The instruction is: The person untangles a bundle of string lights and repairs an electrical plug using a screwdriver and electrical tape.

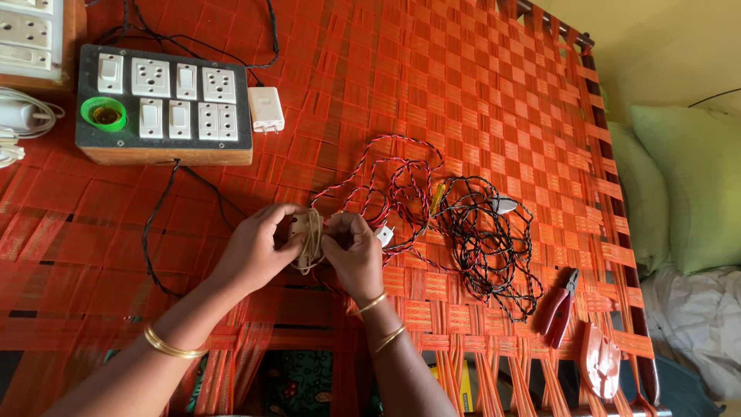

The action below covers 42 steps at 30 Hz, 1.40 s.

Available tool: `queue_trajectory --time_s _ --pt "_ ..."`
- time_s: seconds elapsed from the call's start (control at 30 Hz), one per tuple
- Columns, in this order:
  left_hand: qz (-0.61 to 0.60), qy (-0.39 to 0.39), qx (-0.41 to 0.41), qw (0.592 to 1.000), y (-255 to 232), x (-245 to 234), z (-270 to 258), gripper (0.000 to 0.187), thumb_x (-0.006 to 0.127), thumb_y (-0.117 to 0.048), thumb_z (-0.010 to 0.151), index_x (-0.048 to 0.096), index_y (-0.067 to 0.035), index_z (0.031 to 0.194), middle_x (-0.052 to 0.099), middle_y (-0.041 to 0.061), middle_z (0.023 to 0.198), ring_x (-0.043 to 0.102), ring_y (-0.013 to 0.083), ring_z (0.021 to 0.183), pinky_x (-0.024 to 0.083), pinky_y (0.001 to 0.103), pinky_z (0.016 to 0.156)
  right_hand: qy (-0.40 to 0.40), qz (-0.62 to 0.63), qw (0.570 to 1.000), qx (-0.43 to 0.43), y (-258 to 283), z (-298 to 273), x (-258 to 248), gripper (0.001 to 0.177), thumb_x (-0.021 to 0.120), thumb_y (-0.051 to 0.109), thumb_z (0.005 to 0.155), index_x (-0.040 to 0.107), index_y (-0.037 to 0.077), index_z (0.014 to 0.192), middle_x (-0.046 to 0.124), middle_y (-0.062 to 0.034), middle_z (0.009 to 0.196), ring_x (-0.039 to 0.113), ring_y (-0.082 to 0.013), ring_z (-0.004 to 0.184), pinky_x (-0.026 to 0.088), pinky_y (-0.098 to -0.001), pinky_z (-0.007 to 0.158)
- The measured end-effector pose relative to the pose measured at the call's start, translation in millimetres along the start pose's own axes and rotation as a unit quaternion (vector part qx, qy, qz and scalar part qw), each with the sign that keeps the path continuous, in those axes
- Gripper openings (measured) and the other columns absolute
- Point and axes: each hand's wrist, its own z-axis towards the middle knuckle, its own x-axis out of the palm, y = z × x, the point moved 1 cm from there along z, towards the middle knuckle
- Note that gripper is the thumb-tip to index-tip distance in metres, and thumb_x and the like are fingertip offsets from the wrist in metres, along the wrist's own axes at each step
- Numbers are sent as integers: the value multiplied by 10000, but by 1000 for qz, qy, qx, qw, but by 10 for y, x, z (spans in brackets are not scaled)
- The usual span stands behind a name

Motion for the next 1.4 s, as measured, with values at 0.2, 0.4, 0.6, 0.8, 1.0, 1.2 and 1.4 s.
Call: queue_trajectory --time_s 0.2,0.4,0.6,0.8,1.0,1.2,1.4 --pt "-29 38 24 999 -36 -27 -1 452 766 -101 798 632 -75 1228 738 158 1154 731 333 1042 590 391 847 -3 -31 998 -49 27 -29 34 219 738 -55 861 620 24 1027 680 -10 883 633 -54 795 561 -222 732" --pt "-13 43 -97 994 -39 -27 31 728 761 -152 804 426 -120 1449 704 185 1210 720 362 1013 570 425 829 40 79 996 21 -64 76 -30 289 666 -57 937 637 12 1216 735 -37 1099 686 -95 1001 565 -247 908" --pt "-22 54 -109 992 -30 -25 28 707 745 -221 852 405 -115 1463 689 223 1235 730 378 1011 585 438 828 201 170 962 69 -35 110 -296 406 707 -88 914 593 -5 1294 683 -66 1190 667 -133 1095 573 -302 995" --pt "-23 39 -84 995 -5 -11 21 708 747 -212 863 404 -106 1472 700 233 1218 715 388 1048 582 440 851 201 176 961 76 -76 96 -288 415 760 -81 870 571 29 1223 642 -18 1153 647 -103 1075 574 -289 961" --pt "-32 42 -95 994 -41 -21 23 700 744 -198 857 412 -121 1468 699 215 1232 722 379 1048 590 434 842 155 142 976 58 -168 93 -217 340 800 -55 859 596 34 1116 632 -8 1077 650 -92 1001 579 -276 915" --pt "-13 42 -48 998 -32 -3 10 678 741 -156 855 431 -118 1457 710 188 1237 695 387 1092 572 439 889 125 72 989 -10 -206 96 -159 328 837 -33 826 606 37 1050 626 22 1038 591 -56 965 532 -237 889" --pt "-22 19 -52 998 27 38 -1 649 736 -150 867 451 -122 1450 705 199 1234 688 371 1151 571 433 914 71 22 997 35 -254 80 -97 171 787 38 922 637 25 1001 630 29 939 576 -53 866 522 -230 789"
